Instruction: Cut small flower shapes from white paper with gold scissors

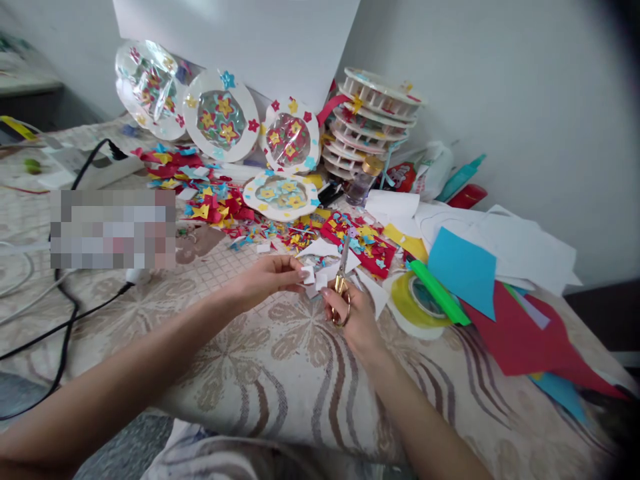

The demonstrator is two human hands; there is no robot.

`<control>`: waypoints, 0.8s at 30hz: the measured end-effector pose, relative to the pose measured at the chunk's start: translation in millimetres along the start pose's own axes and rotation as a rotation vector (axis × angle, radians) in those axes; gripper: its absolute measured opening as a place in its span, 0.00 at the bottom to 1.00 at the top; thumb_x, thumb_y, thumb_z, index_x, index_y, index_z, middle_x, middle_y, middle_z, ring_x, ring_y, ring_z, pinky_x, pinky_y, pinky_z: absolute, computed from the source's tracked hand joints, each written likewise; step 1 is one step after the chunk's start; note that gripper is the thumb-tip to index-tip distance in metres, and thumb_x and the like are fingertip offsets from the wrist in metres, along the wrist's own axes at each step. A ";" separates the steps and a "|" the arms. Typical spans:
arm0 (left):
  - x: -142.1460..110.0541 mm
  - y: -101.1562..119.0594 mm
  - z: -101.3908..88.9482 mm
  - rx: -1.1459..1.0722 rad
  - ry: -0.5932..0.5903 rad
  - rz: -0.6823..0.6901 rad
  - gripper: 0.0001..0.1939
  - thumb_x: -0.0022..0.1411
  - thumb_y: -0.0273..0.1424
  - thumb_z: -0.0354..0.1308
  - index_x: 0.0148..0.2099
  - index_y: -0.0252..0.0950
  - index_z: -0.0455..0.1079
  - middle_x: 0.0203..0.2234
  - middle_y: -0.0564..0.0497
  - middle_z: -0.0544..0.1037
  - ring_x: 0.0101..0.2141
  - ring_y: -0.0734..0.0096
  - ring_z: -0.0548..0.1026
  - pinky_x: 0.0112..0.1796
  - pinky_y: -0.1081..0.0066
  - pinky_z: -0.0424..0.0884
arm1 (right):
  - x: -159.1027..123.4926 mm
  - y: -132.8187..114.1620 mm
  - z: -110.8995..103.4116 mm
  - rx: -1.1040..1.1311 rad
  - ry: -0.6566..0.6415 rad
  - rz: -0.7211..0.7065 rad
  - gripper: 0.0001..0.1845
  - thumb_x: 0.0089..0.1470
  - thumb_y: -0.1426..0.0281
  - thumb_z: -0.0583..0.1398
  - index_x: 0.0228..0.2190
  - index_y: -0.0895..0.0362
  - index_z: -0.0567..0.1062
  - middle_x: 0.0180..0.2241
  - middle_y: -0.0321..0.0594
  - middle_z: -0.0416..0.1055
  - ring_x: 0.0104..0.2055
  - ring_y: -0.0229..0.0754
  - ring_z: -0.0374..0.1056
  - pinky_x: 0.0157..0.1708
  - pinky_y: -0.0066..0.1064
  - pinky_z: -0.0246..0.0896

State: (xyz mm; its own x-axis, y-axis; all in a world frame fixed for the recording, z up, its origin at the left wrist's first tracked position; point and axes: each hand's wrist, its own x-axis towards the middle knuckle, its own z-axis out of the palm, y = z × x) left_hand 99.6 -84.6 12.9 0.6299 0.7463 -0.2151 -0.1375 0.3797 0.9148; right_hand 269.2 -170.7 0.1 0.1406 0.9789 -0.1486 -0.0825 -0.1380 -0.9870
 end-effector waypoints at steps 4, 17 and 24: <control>-0.6 -5.0 4.4 0.066 -0.035 -0.011 0.14 0.47 0.34 0.68 0.31 0.30 0.70 0.26 0.51 0.77 0.28 0.78 0.73 0.34 0.75 0.69 | -1.2 -0.4 0.4 -0.057 -0.072 -0.008 0.09 0.50 0.63 0.61 0.26 0.56 0.68 0.16 0.27 0.62 0.18 0.31 0.57 0.19 0.24 0.48; 0.0 -5.8 4.7 0.048 -0.022 -0.048 0.17 0.44 0.32 0.70 0.36 0.32 0.70 0.27 0.53 0.76 0.26 0.79 0.72 0.32 0.75 0.69 | -1.6 -0.5 -0.1 -0.132 -0.108 -0.035 0.08 0.52 0.63 0.59 0.28 0.55 0.68 0.18 0.27 0.62 0.19 0.32 0.58 0.20 0.24 0.50; 0.4 -5.6 4.0 0.001 -0.034 -0.014 0.15 0.47 0.33 0.68 0.36 0.31 0.72 0.27 0.53 0.75 0.26 0.80 0.70 0.31 0.76 0.66 | -0.2 -1.5 0.6 -0.074 -0.084 -0.057 0.12 0.52 0.59 0.60 0.29 0.55 0.69 0.22 0.30 0.65 0.20 0.32 0.58 0.20 0.25 0.50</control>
State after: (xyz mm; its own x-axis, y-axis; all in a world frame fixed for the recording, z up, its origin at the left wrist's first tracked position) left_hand 103.7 -88.7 9.1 0.6575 0.7219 -0.2159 -0.1280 0.3894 0.9121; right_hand 268.7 -170.6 1.6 0.0599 0.9941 -0.0900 -0.0032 -0.0900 -0.9959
